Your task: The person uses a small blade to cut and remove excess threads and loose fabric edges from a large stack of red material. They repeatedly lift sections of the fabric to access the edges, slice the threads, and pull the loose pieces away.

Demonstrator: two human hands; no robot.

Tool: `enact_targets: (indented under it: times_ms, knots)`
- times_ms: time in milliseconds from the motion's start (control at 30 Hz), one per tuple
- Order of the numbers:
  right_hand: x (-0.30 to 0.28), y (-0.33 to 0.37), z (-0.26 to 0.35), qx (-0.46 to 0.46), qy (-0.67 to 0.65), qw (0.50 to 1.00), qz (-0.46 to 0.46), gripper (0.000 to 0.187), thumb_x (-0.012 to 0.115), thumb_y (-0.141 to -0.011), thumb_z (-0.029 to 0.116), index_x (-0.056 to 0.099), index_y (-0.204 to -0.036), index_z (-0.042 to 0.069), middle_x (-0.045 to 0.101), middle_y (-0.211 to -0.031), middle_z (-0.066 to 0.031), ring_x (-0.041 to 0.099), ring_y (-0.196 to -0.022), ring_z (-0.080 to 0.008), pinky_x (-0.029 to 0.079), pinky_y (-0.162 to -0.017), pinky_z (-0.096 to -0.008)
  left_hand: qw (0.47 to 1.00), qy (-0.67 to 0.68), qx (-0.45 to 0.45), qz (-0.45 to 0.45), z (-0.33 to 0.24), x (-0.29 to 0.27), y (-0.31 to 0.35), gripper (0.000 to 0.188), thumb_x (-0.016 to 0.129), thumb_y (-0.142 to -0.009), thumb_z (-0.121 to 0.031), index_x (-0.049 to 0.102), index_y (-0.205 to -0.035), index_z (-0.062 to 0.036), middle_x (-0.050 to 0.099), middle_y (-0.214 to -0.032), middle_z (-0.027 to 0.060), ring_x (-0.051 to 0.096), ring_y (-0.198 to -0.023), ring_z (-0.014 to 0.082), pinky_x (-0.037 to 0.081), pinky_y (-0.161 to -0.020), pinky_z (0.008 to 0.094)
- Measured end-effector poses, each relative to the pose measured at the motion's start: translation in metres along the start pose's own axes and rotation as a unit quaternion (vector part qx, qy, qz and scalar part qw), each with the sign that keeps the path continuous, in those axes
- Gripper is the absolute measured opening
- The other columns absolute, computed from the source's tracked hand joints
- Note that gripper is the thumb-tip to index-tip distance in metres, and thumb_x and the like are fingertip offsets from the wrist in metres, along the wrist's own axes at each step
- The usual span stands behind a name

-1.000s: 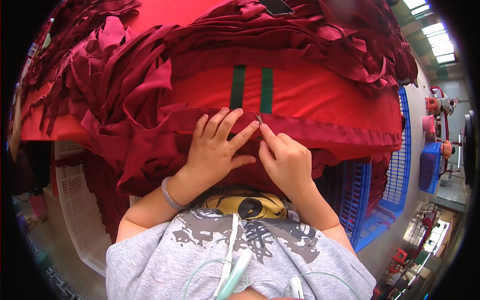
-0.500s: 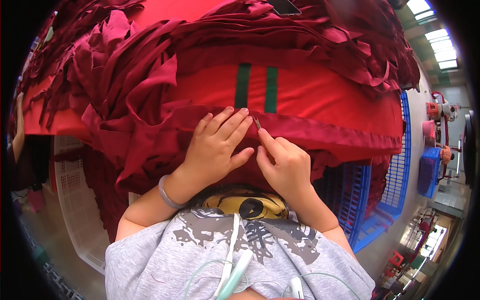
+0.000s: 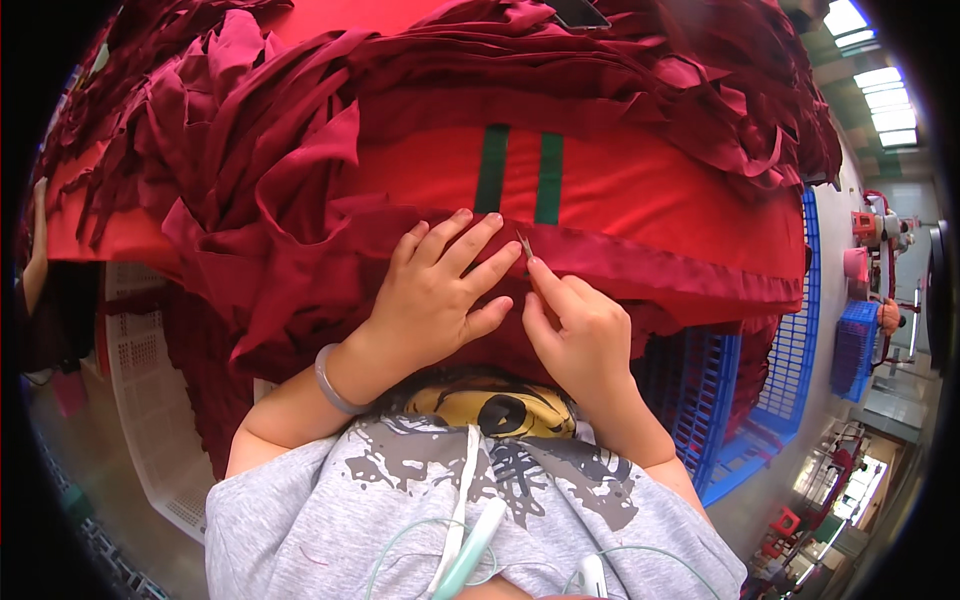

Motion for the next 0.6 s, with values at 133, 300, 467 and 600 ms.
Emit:
enact_targets:
  times_ms: [133, 300, 467, 600]
  knots:
    - [0.002, -0.010, -0.007, 0.009, -0.022, 0.998, -0.057, 0.032, 0.066, -0.082, 0.009, 0.068, -0.113, 0.002, 0.056, -0.066, -0.0076, 0.059, -0.054, -0.0227, 0.047, -0.049, -0.0350, 1.000, 0.002, 0.002, -0.002, -0.001, 0.000, -0.001, 0.047, 0.060, -0.087, -0.040, 0.060, -0.130, -0.0207, 0.048, -0.143, 0.0050, 0.044, -0.128, 0.0277, 0.034, -0.104, 0.0495]
    - [-0.001, 0.002, 0.001, 0.004, -0.011, 1.000, -0.018, 0.029, 0.067, -0.081, 0.010, 0.069, -0.109, 0.001, 0.057, -0.066, -0.0079, 0.059, -0.052, -0.0225, 0.047, -0.049, -0.0344, 1.000, 0.006, -0.001, -0.001, 0.002, -0.002, -0.001, 0.047, 0.062, -0.086, -0.039, 0.060, -0.130, -0.0205, 0.048, -0.143, 0.0049, 0.044, -0.128, 0.0276, 0.035, -0.104, 0.0498]
    - [0.000, -0.012, 0.000, -0.007, -0.042, 0.999, -0.009, 0.033, 0.065, -0.083, 0.010, 0.066, -0.115, 0.003, 0.061, -0.072, -0.0096, 0.062, -0.059, -0.0266, 0.050, -0.055, -0.0371, 1.000, 0.014, -0.001, -0.003, 0.002, 0.000, -0.001, 0.047, 0.062, -0.086, -0.039, 0.060, -0.130, -0.0197, 0.048, -0.144, 0.0049, 0.044, -0.128, 0.0276, 0.034, -0.104, 0.0496]
    - [0.000, -0.023, -0.022, 0.088, -0.148, 0.981, 0.088, 0.036, 0.063, -0.086, 0.009, 0.059, -0.121, 0.000, 0.068, -0.094, -0.0197, 0.067, -0.084, -0.0366, 0.053, -0.072, -0.0424, 1.000, 0.011, 0.000, -0.015, 0.002, -0.004, -0.001, 0.046, 0.062, -0.086, -0.041, 0.063, -0.126, -0.0179, 0.051, -0.141, 0.0047, 0.045, -0.128, 0.0257, 0.036, -0.104, 0.0479]
Point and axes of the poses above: each hand's wrist, its own y-axis away from the middle knuckle, its own x-axis out of the palm, z = x × y, the point moved 10 cm from there along -y, towards the middle knuckle
